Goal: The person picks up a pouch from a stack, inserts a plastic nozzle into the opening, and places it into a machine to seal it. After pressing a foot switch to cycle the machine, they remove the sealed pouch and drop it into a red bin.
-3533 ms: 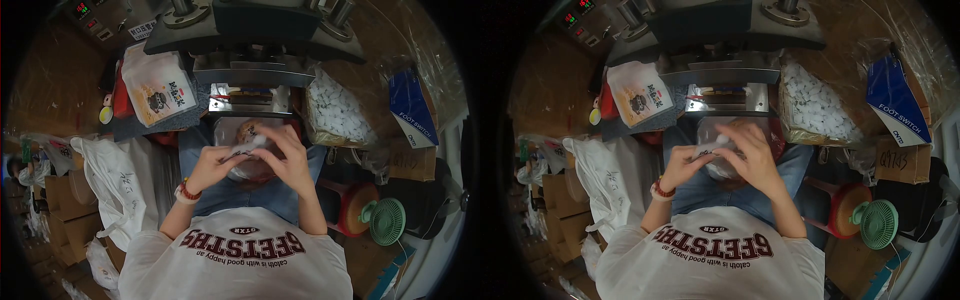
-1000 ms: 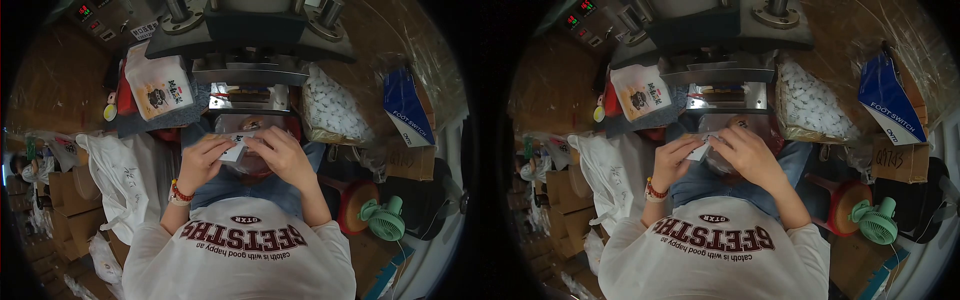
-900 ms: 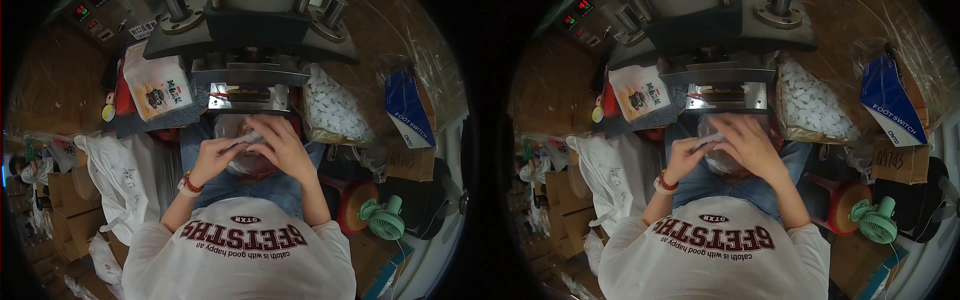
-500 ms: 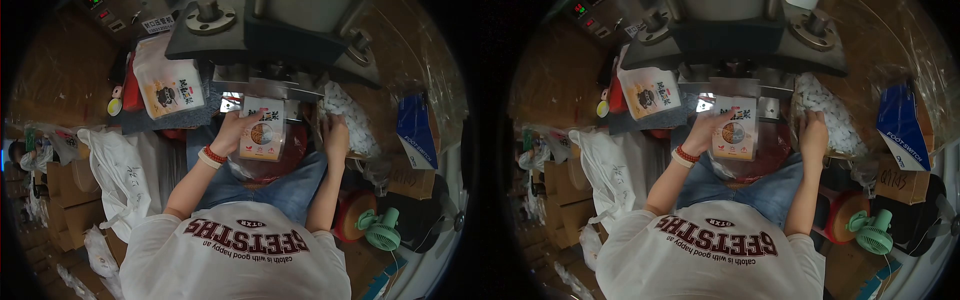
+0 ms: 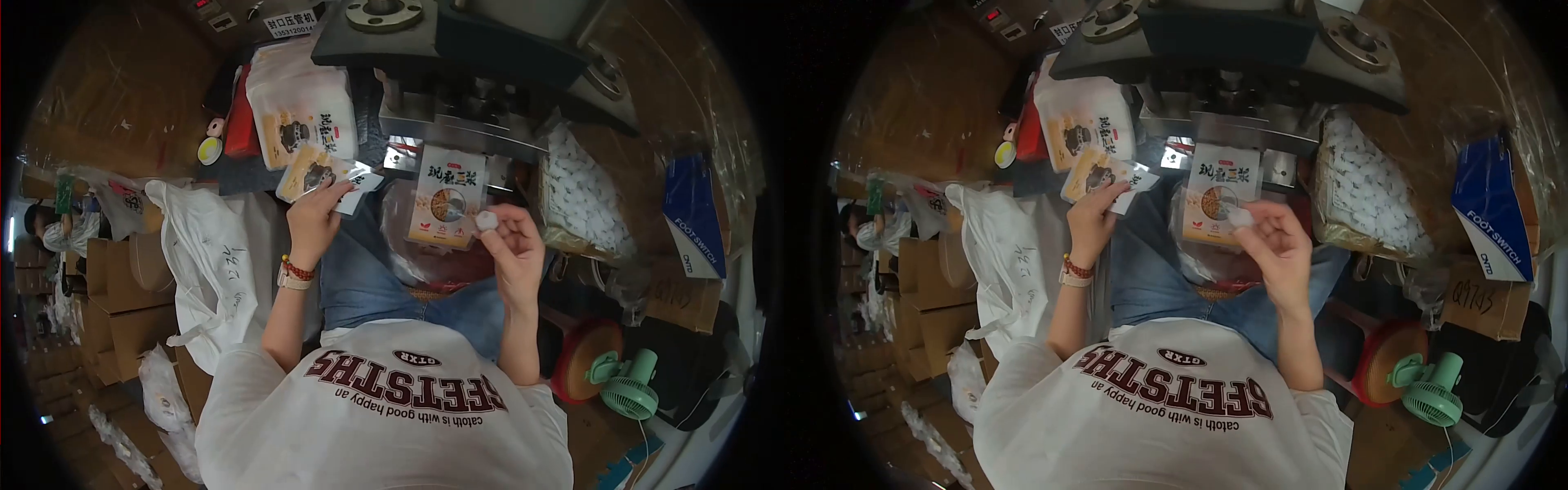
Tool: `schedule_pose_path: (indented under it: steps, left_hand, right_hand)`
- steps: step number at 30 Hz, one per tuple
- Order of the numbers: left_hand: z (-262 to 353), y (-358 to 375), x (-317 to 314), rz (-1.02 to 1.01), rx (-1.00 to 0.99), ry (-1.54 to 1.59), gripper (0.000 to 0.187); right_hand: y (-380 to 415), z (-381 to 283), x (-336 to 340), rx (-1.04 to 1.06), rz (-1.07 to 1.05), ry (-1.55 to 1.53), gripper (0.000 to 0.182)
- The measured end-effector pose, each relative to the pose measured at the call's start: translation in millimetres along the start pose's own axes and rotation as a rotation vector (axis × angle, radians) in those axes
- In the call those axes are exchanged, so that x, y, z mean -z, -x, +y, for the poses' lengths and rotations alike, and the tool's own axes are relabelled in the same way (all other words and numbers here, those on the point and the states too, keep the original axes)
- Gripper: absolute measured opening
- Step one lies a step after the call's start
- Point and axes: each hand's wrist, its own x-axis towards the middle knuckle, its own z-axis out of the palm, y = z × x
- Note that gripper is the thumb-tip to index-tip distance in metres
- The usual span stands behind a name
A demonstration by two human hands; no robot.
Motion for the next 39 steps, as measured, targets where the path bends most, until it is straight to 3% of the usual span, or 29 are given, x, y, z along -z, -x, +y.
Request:
schedule_pose_path:
  steps: [2, 5, 6, 9, 12, 14, 16, 17, 19, 20, 22, 24, 28, 31, 33, 34, 36, 37, 39]
  left_hand:
    - [26, -4, 11, 0.096, 0.141, 0.272, 0.042]
    - [56, -8, 18, 0.179, -0.015, 0.380, 0.042]
    - [64, -10, 21, 0.165, -0.085, 0.384, 0.044]
    - [85, -14, 32, 0.090, -0.207, 0.238, 0.044]
    - [84, -12, 28, -0.024, -0.204, 0.360, 0.040]
    - [85, -15, 14, -0.087, -0.166, 0.479, 0.035]
    - [88, -21, -7, -0.545, 0.340, 0.817, 0.014]
    - [92, -26, -17, -0.542, 0.341, 0.821, 0.014]
    - [98, -39, -33, -0.486, 0.653, 1.351, 0.023]
    - [98, -48, -35, -0.481, 0.735, 1.453, 0.025]
    - [101, -68, -38, -0.443, 0.756, 1.521, 0.025]
    - [93, -81, -50, -0.440, 0.779, 1.599, 0.029]
    - [92, -89, -55, -0.396, 0.811, 1.636, 0.031]
    - [83, -85, -49, -0.469, 0.743, 1.483, 0.033]
    - [63, -80, -35, -0.199, 0.496, 0.832, 0.044]
    - [51, -73, -27, 0.118, 0.289, 0.299, 0.067]
    - [35, -62, -3, 0.157, 0.165, -0.438, 0.085]
    - [18, -50, -5, 0.048, 0.181, -0.473, 0.085]
    - [-13, -21, -10, -0.027, 0.063, -0.366, 0.079]
  right_hand:
    - [-2, -2, -18, -0.004, -0.106, -0.037, 0.025]
    - [-5, 8, -31, 0.065, -0.138, 0.215, 0.026]
    - [-8, 8, -33, 0.072, -0.127, 0.219, 0.026]
    - [-14, 2, -30, 0.486, -0.341, 0.956, 0.036]
    - [-13, -25, -28, 0.513, -0.491, 1.195, 0.038]
    - [-20, -28, -28, 0.530, -0.413, 1.191, 0.036]
    - [-27, -28, -21, 0.545, -0.340, 1.186, 0.035]
    - [-30, -29, -10, 0.540, -0.190, 1.144, 0.034]
    - [-35, -38, 10, 0.445, 0.072, 1.098, 0.033]
    - [-37, -45, 21, 0.354, 0.188, 1.097, 0.031]
    - [-51, -43, 50, 0.358, 0.283, 1.192, 0.029]
    - [-65, -30, 72, 0.416, 0.387, 1.603, 0.022]
    - [-78, -6, 97, 0.234, 0.237, 1.611, 0.022]
    - [-73, -6, 97, 0.212, 0.204, 1.585, 0.022]
    - [-70, -9, 95, 0.460, 0.304, 1.615, 0.023]
    - [-67, -12, 88, 0.461, 0.298, 1.609, 0.023]
    - [-59, -18, 70, 0.522, 0.451, 1.241, 0.024]
    - [-54, -15, 66, 0.521, 0.451, 1.239, 0.024]
    - [-44, -10, 55, 0.422, 0.363, 0.574, 0.028]
